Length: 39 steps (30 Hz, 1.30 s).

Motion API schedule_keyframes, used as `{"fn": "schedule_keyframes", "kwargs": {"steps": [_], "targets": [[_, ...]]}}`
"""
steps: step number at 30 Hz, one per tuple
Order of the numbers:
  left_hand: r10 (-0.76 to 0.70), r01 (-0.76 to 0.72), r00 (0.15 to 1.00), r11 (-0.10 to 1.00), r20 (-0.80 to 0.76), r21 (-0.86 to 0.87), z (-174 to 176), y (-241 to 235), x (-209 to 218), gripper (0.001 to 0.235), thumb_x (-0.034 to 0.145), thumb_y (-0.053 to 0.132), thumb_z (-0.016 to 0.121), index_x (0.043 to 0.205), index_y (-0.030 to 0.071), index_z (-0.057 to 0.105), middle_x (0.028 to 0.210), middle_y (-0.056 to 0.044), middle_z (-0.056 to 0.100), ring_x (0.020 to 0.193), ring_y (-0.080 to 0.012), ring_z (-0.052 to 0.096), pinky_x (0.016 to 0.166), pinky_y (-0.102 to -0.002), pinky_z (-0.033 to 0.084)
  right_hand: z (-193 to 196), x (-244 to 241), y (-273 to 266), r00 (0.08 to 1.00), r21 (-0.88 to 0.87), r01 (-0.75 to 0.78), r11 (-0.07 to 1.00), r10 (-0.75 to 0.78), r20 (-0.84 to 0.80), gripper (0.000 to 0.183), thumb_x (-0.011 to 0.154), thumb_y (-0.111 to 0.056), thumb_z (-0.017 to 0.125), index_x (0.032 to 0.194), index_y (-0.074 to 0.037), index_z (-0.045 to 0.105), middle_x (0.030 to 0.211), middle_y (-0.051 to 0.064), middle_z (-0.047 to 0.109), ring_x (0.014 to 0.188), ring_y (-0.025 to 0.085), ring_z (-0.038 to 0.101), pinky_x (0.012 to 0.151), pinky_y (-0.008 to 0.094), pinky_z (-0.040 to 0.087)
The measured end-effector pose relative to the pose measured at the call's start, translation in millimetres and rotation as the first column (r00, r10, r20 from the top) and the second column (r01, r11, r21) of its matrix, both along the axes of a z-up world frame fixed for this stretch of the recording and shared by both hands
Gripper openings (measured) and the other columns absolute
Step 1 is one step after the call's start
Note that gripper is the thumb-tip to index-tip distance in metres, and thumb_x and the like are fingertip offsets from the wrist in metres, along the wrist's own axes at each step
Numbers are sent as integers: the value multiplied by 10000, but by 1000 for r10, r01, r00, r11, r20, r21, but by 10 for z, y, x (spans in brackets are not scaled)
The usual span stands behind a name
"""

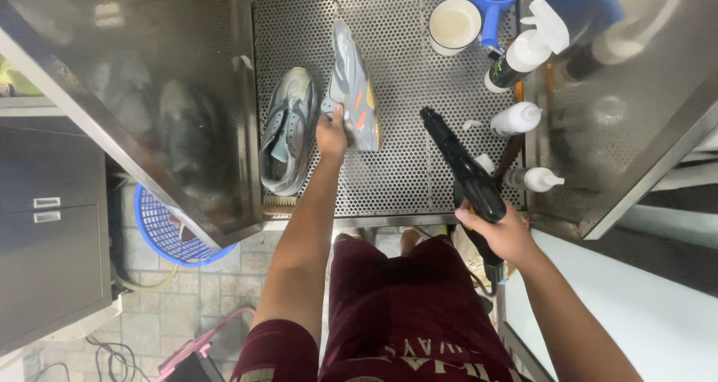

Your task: The person uses a handheld steam gun to clean a pair of grey sneakers with orange accents. They hold one shoe at a time, directing the steam nozzle at the upper, sole, and interior while rotating the shoe to cover different areas. The shoes are placed on a perforated metal work surface.

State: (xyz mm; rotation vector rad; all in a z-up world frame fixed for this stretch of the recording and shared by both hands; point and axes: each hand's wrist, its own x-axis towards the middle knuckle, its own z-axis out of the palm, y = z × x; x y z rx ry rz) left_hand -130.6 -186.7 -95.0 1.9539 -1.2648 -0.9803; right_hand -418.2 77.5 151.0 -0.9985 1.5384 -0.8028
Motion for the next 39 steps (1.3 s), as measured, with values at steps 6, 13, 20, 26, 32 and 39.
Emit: {"fn": "schedule_keyframes", "kwargs": {"steps": [6,13,20,26,32,39], "targets": [[-146,36,608,987,-781,-156,0,-85,-246,484,1046,302,569,1382,-42,512,1289,-153,632,1162,-250,608,1026,-388,481,82,478,622,979,131,65,989,-38,-199,297,821,-320,797,862,-43,699,685,8,642,650,123,581,625,304,481],[-119,389,227,921,-967,-23,-287,-93,-93,574,1089,356,456,1494,-45,389,1551,-206,476,1445,-301,467,1210,-429,358,88,1148,892,960,339,269,902,-224,-166,321,813,-338,797,884,-40,704,664,47,651,619,164,595,612,328,486],[-142,489,426,867,-893,96,-371,-96,13,547,1073,383,447,1445,-17,462,1486,-214,544,1397,-324,509,1178,-440,382,1,1640,942,914,101,318,943,-277,-295,301,820,-320,801,877,-43,700,686,28,676,643,108,602,632,289,501],[-173,403,363,915,-916,-13,-492,-92,-19,423,1207,255,504,1304,-157,493,1157,-227,505,1012,-314,384,931,-463,296,100,1771,880,912,224,373,900,-311,-269,305,830,-313,791,824,-20,705,602,47,639,561,136,588,571,318,479],[-108,384,267,923,-958,3,-561,-43,-65,431,1093,295,478,1419,15,508,1404,-139,610,1283,-244,599,1129,-392,443,133,1790,845,907,224,388,894,-328,-264,304,828,-312,787,813,-19,708,590,53,629,548,145,579,559,324,471],[-106,443,332,895,-937,56,-534,-40,-103,504,1098,351,443,1458,-1,472,1434,-167,578,1320,-295,555,1145,-441,409,88,1756,740,904,212,359,909,-282,-322,316,823,-331,780,824,-21,719,607,52,653,571,148,606,590,326,492]]}}
